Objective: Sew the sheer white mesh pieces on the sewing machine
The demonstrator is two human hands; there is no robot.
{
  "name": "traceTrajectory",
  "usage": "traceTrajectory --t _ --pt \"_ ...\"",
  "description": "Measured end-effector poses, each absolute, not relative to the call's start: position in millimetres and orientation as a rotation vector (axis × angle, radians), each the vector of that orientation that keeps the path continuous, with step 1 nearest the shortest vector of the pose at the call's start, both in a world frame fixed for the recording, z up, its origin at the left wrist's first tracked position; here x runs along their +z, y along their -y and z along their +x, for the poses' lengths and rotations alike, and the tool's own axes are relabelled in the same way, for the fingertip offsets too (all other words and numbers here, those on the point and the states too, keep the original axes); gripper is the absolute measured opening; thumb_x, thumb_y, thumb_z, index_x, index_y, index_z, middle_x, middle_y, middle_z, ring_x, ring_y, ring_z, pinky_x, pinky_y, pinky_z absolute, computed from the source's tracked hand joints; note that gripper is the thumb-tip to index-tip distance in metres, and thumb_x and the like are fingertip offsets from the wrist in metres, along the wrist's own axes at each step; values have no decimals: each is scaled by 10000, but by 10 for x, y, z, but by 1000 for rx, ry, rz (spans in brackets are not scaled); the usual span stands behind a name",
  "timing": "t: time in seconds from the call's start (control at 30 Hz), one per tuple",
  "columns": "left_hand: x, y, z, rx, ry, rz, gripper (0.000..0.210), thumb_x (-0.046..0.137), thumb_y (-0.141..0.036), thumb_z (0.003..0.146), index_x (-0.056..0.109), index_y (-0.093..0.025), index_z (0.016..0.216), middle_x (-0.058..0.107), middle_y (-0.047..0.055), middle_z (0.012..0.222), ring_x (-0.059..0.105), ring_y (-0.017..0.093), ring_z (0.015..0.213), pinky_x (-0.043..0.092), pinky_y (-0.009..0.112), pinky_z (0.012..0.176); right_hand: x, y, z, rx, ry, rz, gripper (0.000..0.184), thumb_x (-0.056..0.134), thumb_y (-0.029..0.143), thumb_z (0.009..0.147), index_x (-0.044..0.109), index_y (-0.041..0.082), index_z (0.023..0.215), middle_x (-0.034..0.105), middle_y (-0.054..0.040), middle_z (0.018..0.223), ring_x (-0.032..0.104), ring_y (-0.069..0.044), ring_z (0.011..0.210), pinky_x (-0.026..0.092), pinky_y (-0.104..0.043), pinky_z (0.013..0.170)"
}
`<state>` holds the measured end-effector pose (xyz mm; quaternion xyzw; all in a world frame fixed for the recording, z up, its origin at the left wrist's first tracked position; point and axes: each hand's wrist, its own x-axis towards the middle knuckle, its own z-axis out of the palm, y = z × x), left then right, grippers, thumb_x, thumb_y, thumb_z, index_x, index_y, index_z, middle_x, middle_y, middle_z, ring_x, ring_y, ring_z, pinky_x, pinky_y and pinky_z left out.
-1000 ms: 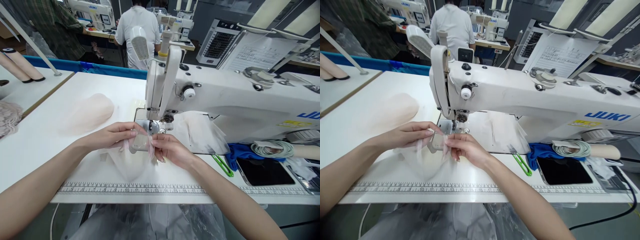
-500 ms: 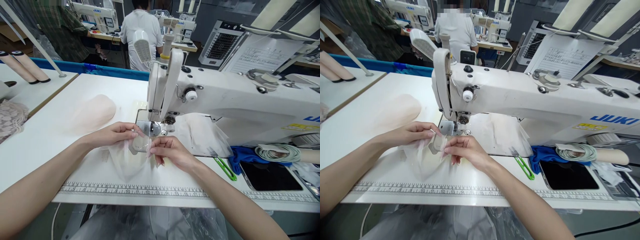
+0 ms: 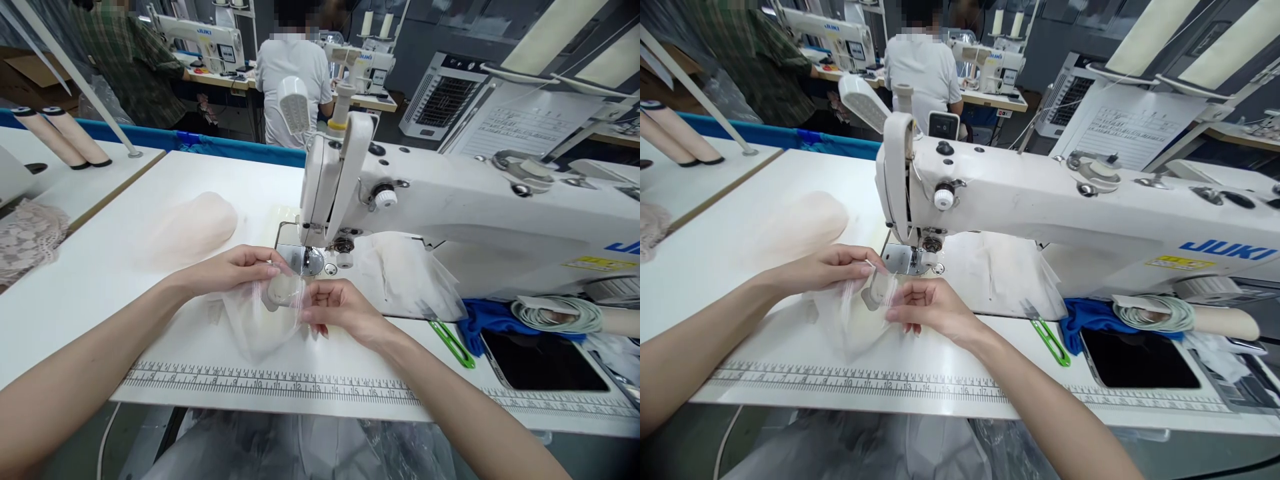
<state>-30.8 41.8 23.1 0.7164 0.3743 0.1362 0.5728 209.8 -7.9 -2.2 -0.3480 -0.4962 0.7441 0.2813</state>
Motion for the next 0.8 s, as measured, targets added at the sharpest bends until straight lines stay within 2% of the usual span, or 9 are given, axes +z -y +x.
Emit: traceTrajectory --t 0.1,0.23,0.4,0.63,0.8 --pt "238 -416 -306 346 -867 1639 317 535 -457 924 672 -186 1015 582 -2 690 508 97 581 416 187 531 -38 98 2077 1944 1405 -955 262 845 367 646 677 172 697 608 36 615 537 -78 510 406 -201 453" --pt "250 -401 -262 342 -792 1620 262 597 -426 889 679 -182 940 659 35 847 622 151 759 509 265 725 -54 138 2045 1952 1494 -998 299 815 426 680 657 173 702 642 16 648 615 -110 539 411 -206 451" --pt "202 -305 -123 290 -804 1688 259 722 -429 783 691 -189 874 686 35 872 641 182 832 511 304 778 -69 174 2009 1924 1568 -1063 297 823 391 682 629 168 662 615 34 544 583 -92 481 377 -199 449" --pt "172 -237 -62 386 -836 1613 201 710 -371 798 712 -177 744 640 4 690 558 118 662 454 246 628 -78 175 2002 1897 1590 -1093 274 813 373 699 638 166 665 610 33 526 574 -91 476 390 -202 452" --pt "183 -236 -61 503 -889 1541 227 728 -358 789 663 -172 675 590 -15 699 532 92 638 443 224 590 -43 174 2006 1910 1591 -1120 243 811 346 705 654 163 669 612 36 522 575 -85 477 381 -191 448"
